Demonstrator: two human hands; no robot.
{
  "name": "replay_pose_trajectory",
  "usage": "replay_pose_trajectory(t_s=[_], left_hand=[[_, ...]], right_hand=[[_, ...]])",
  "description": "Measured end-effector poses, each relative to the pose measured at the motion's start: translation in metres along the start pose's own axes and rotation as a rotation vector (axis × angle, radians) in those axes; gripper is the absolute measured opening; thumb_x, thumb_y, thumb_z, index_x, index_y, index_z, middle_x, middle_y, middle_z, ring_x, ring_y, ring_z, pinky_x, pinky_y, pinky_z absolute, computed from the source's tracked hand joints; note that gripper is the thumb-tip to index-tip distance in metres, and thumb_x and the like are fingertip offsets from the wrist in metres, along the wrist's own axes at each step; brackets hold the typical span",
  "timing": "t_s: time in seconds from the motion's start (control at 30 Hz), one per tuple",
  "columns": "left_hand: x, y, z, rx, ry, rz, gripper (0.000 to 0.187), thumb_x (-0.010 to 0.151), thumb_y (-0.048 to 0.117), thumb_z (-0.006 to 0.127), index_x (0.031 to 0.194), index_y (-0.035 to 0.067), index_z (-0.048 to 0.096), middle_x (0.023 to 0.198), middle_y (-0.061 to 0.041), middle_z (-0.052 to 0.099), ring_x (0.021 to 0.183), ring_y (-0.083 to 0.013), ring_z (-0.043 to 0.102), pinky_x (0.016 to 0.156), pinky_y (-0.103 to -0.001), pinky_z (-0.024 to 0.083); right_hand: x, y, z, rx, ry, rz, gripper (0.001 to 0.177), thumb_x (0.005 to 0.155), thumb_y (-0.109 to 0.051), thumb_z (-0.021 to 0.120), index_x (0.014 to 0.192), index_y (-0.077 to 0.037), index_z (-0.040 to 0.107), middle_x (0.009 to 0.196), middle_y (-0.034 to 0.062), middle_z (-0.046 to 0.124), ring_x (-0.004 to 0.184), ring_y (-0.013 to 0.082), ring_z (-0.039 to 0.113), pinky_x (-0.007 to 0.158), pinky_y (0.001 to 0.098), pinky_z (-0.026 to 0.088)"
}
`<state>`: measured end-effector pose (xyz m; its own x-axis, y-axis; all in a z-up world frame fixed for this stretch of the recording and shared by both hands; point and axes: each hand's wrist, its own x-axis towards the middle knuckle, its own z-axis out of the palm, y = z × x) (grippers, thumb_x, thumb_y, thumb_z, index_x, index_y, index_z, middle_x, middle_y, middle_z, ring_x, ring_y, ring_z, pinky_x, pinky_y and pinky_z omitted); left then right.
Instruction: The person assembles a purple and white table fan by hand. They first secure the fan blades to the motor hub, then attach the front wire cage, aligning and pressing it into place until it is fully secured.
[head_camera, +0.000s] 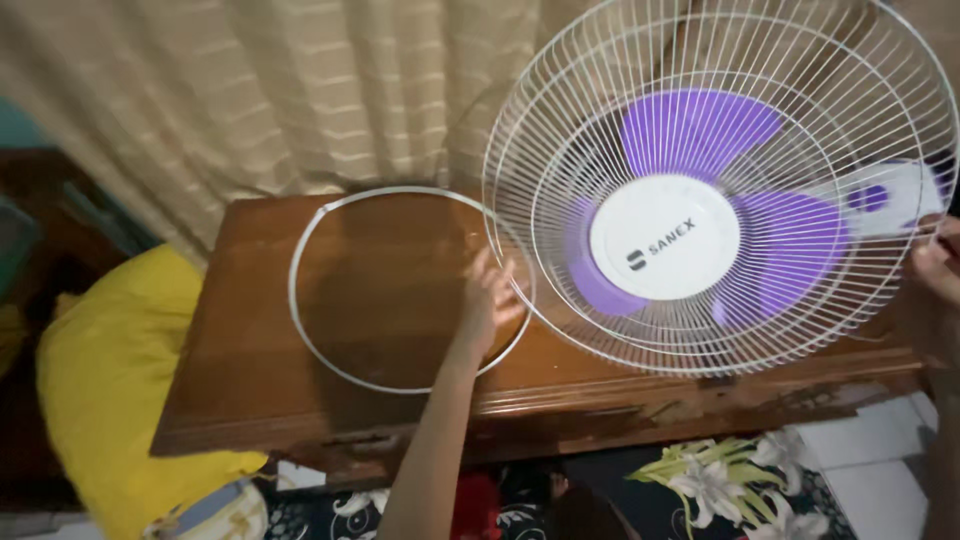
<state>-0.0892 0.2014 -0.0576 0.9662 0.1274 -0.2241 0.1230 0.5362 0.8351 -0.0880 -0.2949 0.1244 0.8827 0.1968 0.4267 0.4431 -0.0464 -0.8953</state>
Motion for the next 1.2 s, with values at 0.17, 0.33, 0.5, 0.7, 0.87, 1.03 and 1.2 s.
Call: replay_pose_trajectory(t_s=[0.17,0.33,0.5,0.7,0.87,1.03,1.2], left_hand=[[-0.057,-0.047,0.054,-0.007,-0.085,-0.119,0.087,0.078,0.025,0.079,0.147,0.024,0.027,0.136,-0.025,0.054,0.122,-0.0408,0.062,0.101,-0.064,0.053],[-0.092,-0.094,0.102,-0.002,-0.125,-0.109,0.084,0.084,0.036,0.077,0.148,0.021,0.025,0.137,-0.023,0.058,0.124,-0.0411,0.063,0.1,-0.063,0.053],[-0.097,-0.15,0.126,-0.036,-0.08,-0.129,0.064,0.091,0.041,0.073,0.138,0.012,0.04,0.118,-0.01,0.064,0.102,-0.0259,0.064,0.084,-0.043,0.053],[-0.078,-0.193,0.16,0.047,0.138,-0.17,0.044,0.094,0.039,0.078,0.108,-0.001,0.066,0.094,0.0,0.066,0.082,-0.0093,0.062,0.071,-0.028,0.054],[-0.057,-0.207,0.178,-0.19,0.262,-0.241,0.034,0.093,0.037,0.074,0.11,0.009,0.064,0.092,-0.002,0.068,0.084,-0.0086,0.068,0.074,-0.026,0.054],[-0.041,-0.216,0.193,-0.22,0.383,-0.128,0.039,0.095,0.037,0.073,0.118,0.006,0.069,0.088,-0.001,0.065,0.078,-0.0122,0.061,0.066,-0.029,0.051],[-0.041,-0.222,0.205,-0.037,0.528,-0.086,0.046,0.093,0.042,0.067,0.127,0.011,0.066,0.095,-0.001,0.073,0.082,-0.0114,0.067,0.067,-0.029,0.057]], right_hand=[[0.021,0.016,-0.068,-0.608,0.026,0.357,0.054,0.106,-0.03,0.053,0.149,0.002,0.046,0.122,0.0252,0.064,0.111,0.0379,0.067,0.097,0.0569,0.054],[0.1,0.031,-0.096,-0.465,0.019,0.75,0.074,0.101,-0.045,0.061,0.154,0.002,0.042,0.129,0.0269,0.062,0.12,0.0392,0.062,0.101,0.0582,0.051],[0.146,-0.011,-0.059,-0.609,-0.054,0.0,0.09,0.083,-0.018,0.077,0.162,0.0,0.04,0.137,0.027,0.06,0.121,0.035,0.064,0.1,0.047,0.055],[0.227,-0.009,-0.008,-0.725,-0.177,0.122,0.091,0.077,-0.017,0.082,0.159,-0.002,0.044,0.137,0.0286,0.062,0.112,0.0421,0.068,0.087,0.0554,0.06],[0.293,0.04,0.015,-0.893,-0.318,0.087,0.098,0.076,-0.039,0.087,0.157,0.001,0.047,0.138,0.0306,0.06,0.116,0.0428,0.066,0.091,0.0568,0.056],[0.333,0.074,0.027,-0.968,-0.447,0.155,0.095,0.075,-0.052,0.078,0.153,-0.002,0.058,0.117,0.0341,0.074,0.092,0.048,0.078,0.085,0.0564,0.064],[0.346,0.105,0.014,-1.042,-0.507,-0.111,0.105,0.078,-0.063,0.08,0.151,0.008,0.053,0.122,0.037,0.068,0.1,0.0472,0.072,0.086,0.0593,0.059]])
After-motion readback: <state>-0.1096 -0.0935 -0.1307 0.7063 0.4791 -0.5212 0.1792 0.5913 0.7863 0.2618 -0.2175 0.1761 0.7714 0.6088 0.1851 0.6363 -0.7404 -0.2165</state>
